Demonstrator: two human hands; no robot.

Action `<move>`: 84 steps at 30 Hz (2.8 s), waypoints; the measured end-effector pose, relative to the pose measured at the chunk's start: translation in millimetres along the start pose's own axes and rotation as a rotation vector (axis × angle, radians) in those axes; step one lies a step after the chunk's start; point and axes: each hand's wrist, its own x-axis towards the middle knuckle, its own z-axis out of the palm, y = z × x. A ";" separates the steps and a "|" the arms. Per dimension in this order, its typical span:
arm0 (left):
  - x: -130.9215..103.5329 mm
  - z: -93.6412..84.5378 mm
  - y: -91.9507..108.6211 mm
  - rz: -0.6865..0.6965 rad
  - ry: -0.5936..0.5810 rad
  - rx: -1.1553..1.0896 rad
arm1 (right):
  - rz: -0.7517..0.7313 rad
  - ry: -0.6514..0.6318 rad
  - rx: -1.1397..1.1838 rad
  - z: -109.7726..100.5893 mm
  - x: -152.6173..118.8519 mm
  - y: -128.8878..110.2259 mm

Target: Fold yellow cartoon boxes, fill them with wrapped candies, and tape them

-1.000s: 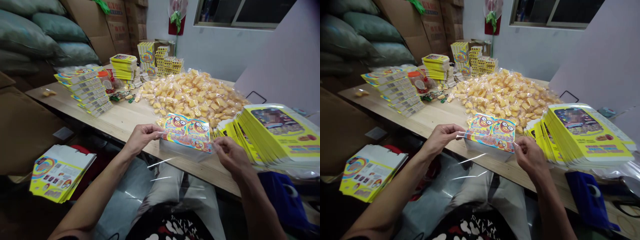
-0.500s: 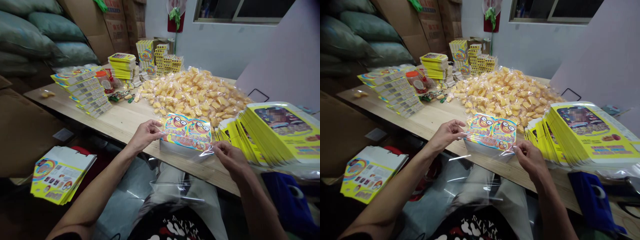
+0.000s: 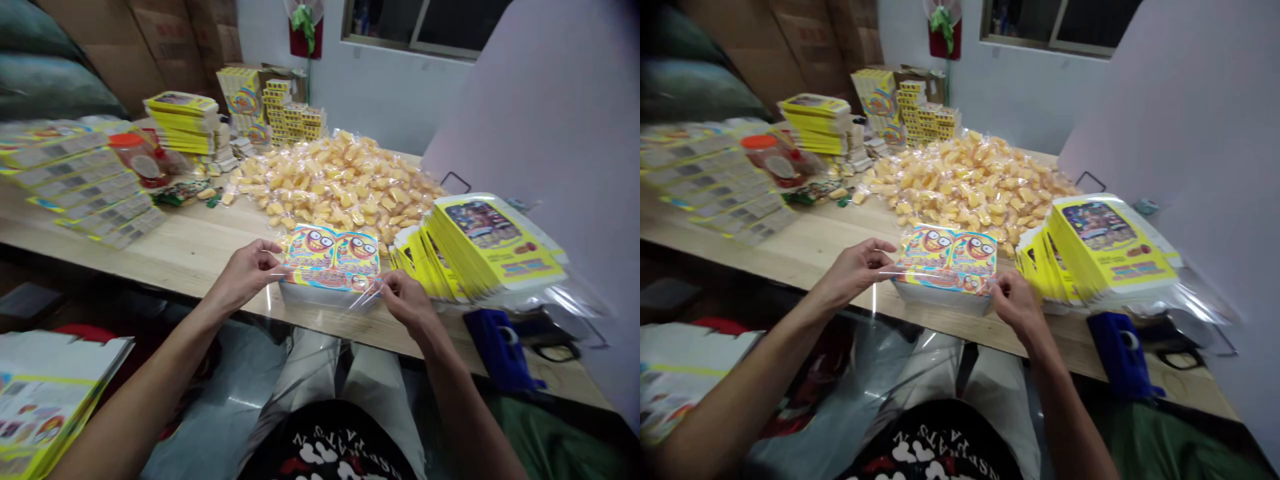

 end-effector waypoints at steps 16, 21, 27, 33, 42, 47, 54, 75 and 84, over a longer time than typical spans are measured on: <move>5.2 2.0 0.3 -0.033 0.019 0.061 | 0.000 -0.004 -0.109 -4.3 -2.9 -7.4; 3.8 2.2 -1.7 0.010 -0.030 0.113 | -0.086 0.058 -0.169 5.8 -4.5 -0.8; 1.4 -1.5 -14.0 0.319 0.032 0.444 | -0.162 0.048 0.010 12.9 -10.0 8.3; -1.9 -15.4 -36.3 0.954 -0.090 0.696 | -0.678 -0.035 -0.362 -12.8 -15.7 4.6; -15.3 5.7 -10.9 1.116 -0.200 0.656 | -0.798 -0.099 -0.454 -20.3 -23.0 -19.3; 12.3 12.3 19.0 0.653 -0.210 -0.015 | -0.576 -0.173 -0.085 -27.4 2.5 -36.9; 89.8 12.4 46.1 0.301 -0.169 -0.149 | -0.023 -0.060 0.420 -14.2 67.0 -48.5; 167.5 8.5 -21.2 -0.172 -0.332 -0.053 | -0.009 -0.356 0.293 -1.5 159.4 7.8; 190.2 27.3 -29.5 -0.296 -0.096 -0.183 | 0.230 -0.209 0.343 29.2 178.6 7.5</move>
